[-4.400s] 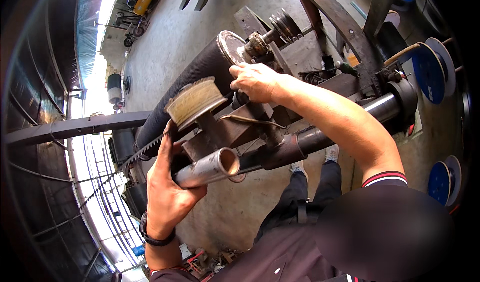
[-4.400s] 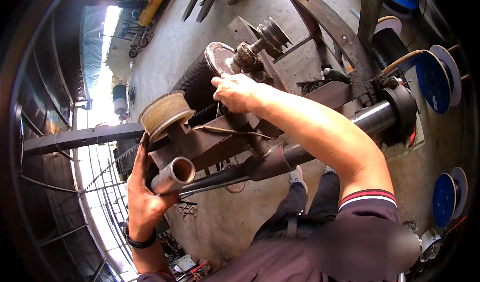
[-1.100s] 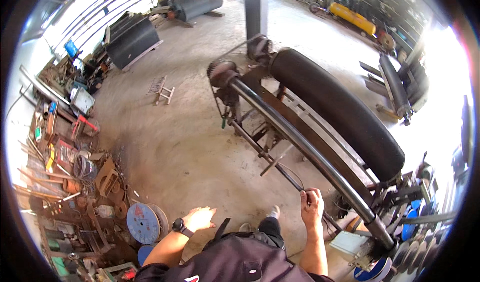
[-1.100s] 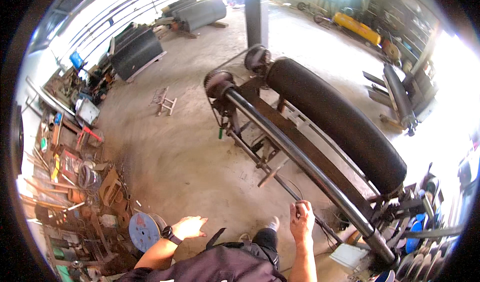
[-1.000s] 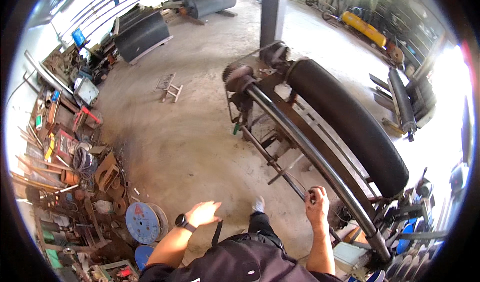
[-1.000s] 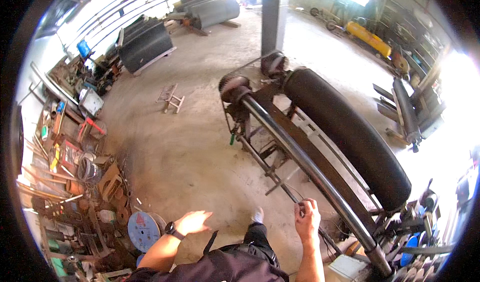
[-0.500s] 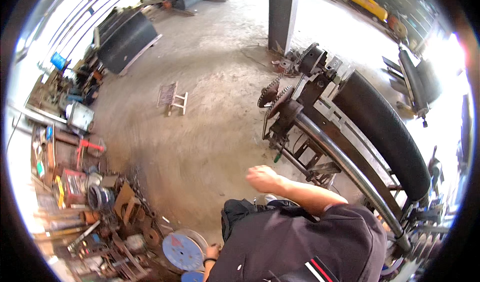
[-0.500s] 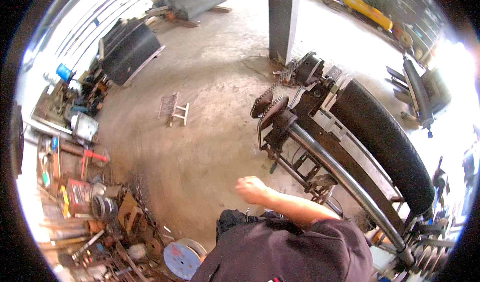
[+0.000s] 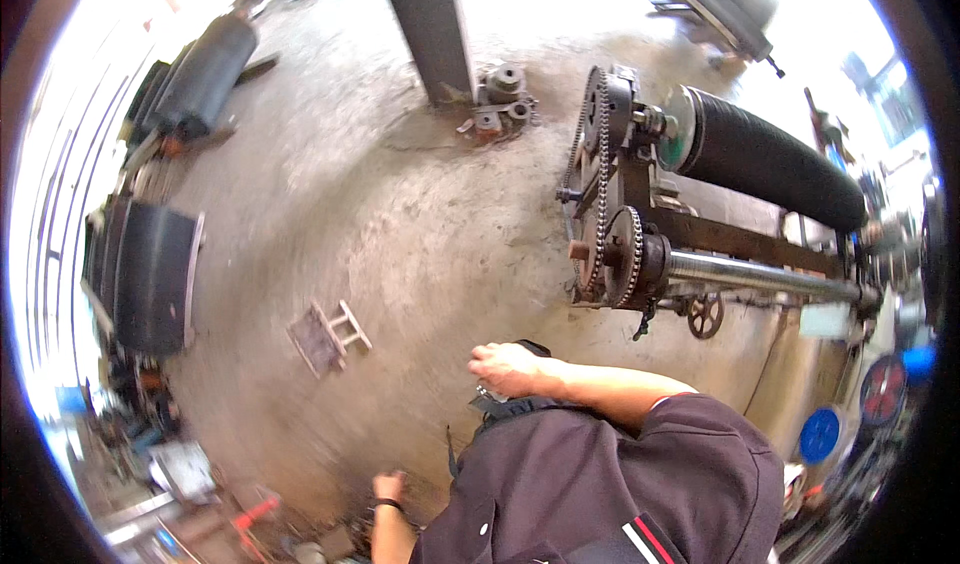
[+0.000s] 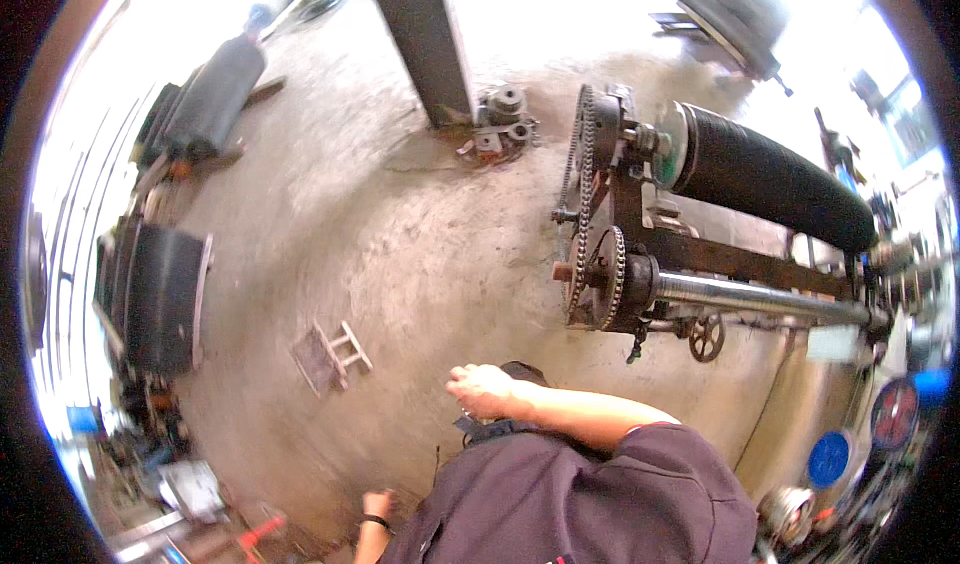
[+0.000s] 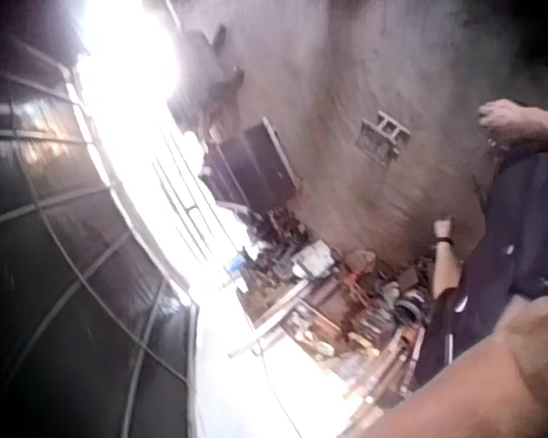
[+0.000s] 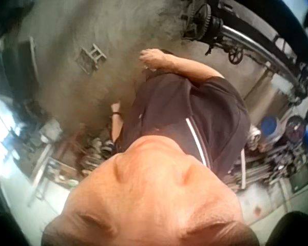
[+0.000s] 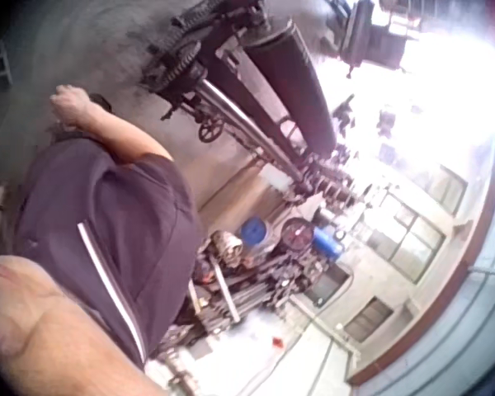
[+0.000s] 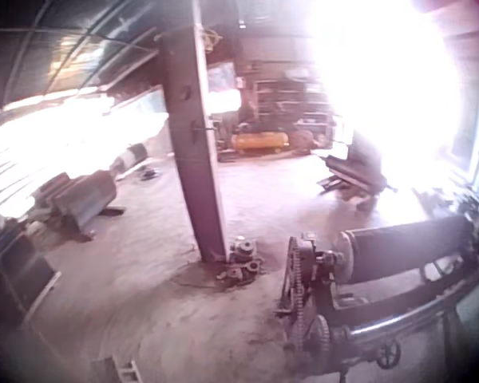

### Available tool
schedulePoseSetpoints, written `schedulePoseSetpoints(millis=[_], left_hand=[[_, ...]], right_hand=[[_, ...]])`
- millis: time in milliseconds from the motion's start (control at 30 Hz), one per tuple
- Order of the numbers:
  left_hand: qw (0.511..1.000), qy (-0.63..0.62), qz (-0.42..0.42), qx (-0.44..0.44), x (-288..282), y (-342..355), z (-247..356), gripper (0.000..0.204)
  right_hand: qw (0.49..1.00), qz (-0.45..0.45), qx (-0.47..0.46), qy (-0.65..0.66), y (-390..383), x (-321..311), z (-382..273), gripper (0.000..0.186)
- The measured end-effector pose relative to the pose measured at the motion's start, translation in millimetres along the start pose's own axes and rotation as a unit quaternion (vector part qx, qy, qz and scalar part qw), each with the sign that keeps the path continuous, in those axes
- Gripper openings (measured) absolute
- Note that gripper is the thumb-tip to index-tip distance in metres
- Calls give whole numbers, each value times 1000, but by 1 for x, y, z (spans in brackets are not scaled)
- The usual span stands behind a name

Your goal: The person operates a large industrial winding machine, manually guiding a dark material onto a rotating drum using a metal bar. They then use a screwdriver to adjust a chain mechanism and reposition the drum assembly.

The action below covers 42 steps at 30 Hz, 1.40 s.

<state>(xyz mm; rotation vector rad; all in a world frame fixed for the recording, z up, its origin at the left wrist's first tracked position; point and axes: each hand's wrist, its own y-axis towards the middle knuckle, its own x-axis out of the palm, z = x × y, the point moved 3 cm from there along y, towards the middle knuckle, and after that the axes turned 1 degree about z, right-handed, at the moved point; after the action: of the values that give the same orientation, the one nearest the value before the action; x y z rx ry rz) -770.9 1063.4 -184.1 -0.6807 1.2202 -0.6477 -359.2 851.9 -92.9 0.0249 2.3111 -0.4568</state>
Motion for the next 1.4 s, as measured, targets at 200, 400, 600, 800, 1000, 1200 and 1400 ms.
schedulePoseSetpoints(millis=[200, 400, 600, 800, 1000, 1200, 1400], left_hand=[[911, -340, 197, 124, -248, 216, 231, 31], [934, -110, -73, 331, -210, 229, 481, 54], [853, 364, -263, 265, -125, 304, 524, 40], [563, 672, -321, 358, -72, 415, 708, 43], [903, 55, -258, 340, -57, 335, 972, 38], [836, 282, -293, 369, 21, 300, 1014, 41], [645, 579, -277, 415, 36, 364, 981, 41]], right_hand=[[962, 162, 220, 16, 68, -53, 89, 27], [885, 228, 364, 182, 146, -39, 205, 41], [688, 388, 494, 364, 142, -39, 259, 45], [398, 530, 562, 494, 160, 19, 309, 35], [195, 502, 474, 696, 234, 2, 397, 48], [112, 542, 447, 703, 263, -6, 503, 60], [-118, 689, 300, 649, 234, 36, 575, 44]])
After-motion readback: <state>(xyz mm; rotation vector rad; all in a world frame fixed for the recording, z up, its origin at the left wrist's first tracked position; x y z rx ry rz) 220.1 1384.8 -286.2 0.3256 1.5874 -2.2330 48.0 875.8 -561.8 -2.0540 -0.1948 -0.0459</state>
